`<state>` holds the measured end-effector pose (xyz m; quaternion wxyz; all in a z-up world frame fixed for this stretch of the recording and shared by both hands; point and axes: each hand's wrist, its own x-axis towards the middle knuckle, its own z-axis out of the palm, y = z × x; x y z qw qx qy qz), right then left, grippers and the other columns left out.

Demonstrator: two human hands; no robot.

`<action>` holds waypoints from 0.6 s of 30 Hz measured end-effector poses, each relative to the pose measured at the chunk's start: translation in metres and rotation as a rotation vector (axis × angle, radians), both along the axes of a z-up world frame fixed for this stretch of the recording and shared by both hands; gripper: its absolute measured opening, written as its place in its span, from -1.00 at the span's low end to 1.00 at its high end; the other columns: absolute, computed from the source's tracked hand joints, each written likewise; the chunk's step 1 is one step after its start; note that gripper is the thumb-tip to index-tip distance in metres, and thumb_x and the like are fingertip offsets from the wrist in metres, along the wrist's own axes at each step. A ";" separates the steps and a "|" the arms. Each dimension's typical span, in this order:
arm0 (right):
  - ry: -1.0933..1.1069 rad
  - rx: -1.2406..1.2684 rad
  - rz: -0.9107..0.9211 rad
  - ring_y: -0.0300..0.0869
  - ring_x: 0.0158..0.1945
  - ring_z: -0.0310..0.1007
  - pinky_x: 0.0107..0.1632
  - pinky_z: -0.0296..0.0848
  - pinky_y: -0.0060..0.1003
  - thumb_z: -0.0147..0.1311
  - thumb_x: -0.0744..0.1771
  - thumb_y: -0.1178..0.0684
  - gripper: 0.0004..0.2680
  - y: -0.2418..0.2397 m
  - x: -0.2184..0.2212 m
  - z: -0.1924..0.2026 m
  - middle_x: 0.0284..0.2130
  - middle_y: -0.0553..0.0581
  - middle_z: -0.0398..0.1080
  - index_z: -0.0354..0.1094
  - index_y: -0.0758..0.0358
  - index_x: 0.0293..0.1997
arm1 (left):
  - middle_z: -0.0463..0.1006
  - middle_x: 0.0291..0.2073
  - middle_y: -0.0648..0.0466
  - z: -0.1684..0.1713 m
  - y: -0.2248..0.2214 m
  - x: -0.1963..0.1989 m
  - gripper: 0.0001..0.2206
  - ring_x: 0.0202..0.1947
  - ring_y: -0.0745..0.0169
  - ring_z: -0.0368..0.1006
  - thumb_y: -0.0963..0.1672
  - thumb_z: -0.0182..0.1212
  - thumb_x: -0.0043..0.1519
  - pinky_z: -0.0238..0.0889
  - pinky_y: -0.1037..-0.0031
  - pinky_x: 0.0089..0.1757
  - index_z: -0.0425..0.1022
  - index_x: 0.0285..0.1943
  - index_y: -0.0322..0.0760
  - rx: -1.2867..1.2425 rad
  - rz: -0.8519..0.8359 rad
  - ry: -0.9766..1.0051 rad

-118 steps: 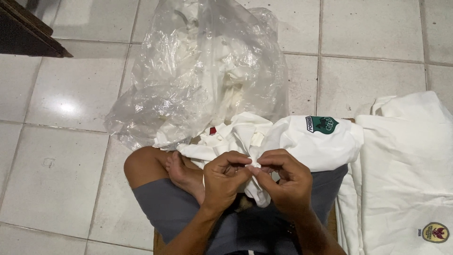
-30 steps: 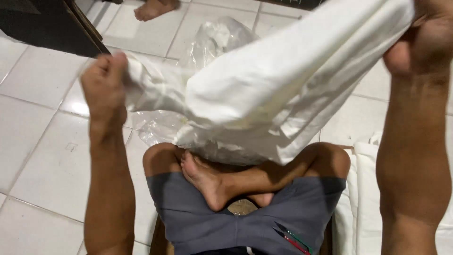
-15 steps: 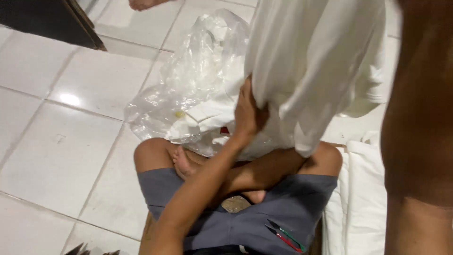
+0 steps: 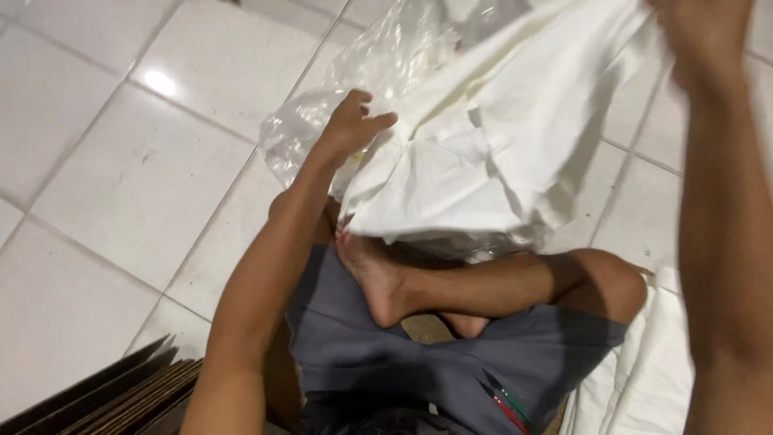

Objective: Trimming loose threads from a white polo shirt using thread snips while sitting on the floor.

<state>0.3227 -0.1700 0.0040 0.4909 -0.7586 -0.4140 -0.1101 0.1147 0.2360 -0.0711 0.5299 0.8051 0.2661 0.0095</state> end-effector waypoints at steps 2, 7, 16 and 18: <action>-0.033 -0.052 0.014 0.45 0.27 0.24 0.26 0.31 0.23 0.27 0.41 0.45 -0.63 0.019 -0.023 -0.031 0.14 0.73 0.23 0.14 0.79 0.31 | 0.53 0.10 -0.15 -0.031 0.014 -0.031 -0.39 0.12 -0.06 0.54 0.09 0.48 0.13 0.42 0.14 0.02 0.41 0.30 -0.16 0.022 0.076 0.005; 0.269 -0.118 -0.088 0.14 0.13 0.49 0.11 0.49 -0.13 0.30 0.32 0.32 -0.74 0.077 -0.160 -0.080 -0.04 0.36 0.48 0.45 0.43 0.12 | 0.61 -0.08 0.50 -0.057 0.010 -0.094 -0.67 -0.01 0.56 0.55 0.17 0.34 0.15 0.27 0.48 -0.04 0.53 0.08 0.39 0.099 0.235 0.165; 0.302 -0.211 -0.032 0.00 -0.08 0.64 -0.05 0.59 -0.16 0.34 0.27 0.14 -0.83 0.112 -0.257 -0.083 -0.18 0.17 0.61 0.57 0.21 -0.08 | 0.52 -0.09 -0.08 -0.074 -0.023 -0.081 -0.61 -0.04 -0.05 0.48 -0.08 0.42 0.22 0.38 0.25 -0.06 0.55 0.19 -0.33 0.697 -0.055 -0.501; 0.170 -0.275 -0.050 0.00 -0.01 0.61 0.03 0.54 -0.15 0.30 0.28 0.14 -0.82 0.097 -0.249 -0.085 -0.11 0.15 0.59 0.55 0.18 -0.04 | 0.50 -0.23 0.05 -0.093 -0.025 -0.071 -0.74 -0.18 0.11 0.46 -0.05 0.30 0.29 0.37 0.36 -0.18 0.60 0.08 -0.22 0.827 -0.078 -0.546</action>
